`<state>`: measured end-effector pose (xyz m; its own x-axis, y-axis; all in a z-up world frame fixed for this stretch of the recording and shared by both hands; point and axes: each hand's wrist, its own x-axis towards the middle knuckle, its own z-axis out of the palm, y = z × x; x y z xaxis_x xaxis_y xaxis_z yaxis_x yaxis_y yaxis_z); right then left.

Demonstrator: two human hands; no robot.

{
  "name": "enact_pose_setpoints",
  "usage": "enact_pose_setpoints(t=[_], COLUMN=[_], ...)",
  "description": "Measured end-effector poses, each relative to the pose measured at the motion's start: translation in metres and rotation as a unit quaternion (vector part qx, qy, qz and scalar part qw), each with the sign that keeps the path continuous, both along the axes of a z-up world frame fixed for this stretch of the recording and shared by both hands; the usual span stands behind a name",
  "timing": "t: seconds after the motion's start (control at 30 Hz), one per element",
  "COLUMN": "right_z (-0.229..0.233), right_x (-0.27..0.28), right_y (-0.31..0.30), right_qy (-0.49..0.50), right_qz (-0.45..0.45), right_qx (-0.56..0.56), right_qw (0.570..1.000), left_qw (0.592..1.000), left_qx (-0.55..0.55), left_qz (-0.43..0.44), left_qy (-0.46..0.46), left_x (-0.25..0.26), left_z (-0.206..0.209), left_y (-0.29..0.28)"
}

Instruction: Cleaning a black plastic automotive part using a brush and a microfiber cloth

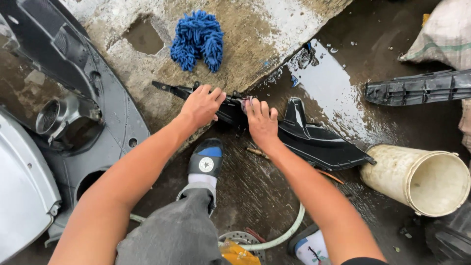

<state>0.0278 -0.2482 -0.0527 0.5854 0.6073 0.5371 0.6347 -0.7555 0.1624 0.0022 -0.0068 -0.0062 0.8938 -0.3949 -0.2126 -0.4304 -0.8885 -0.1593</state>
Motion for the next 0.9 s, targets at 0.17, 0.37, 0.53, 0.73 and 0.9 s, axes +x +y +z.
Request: enact_pose_setpoints(t=[0.17,0.37,0.53,0.73,0.9], right_z=[0.028,0.059,0.212,0.212,0.146], right_x=[0.013,0.032,0.084,0.089,0.051], right_y=[-0.024,-0.157,-0.287,-0.484,-0.540], right_qy=[0.021,0.346,0.658,0.644,0.709], right_qz=[0.128,0.117,0.030,-0.361,-0.263], right_qx=[-0.074,0.006,0.144,0.363,0.503], right_qw=[0.989,0.931,0.739,0.568,0.419], left_qw=[0.999,0.999,0.957,0.896,0.502], left_qx=[0.021,-0.040,-0.263,-0.154,-0.564], left_qz=[0.002,0.013,-0.018,0.350,0.614], left_qy=[0.041,0.019,-0.120,0.228,0.230], left_x=[0.007,-0.002,-0.017,-0.046,-0.063], left_z=[0.007,0.020,0.059,0.031,-0.010], left_y=[-0.003,-0.007,-0.002,0.031,0.059])
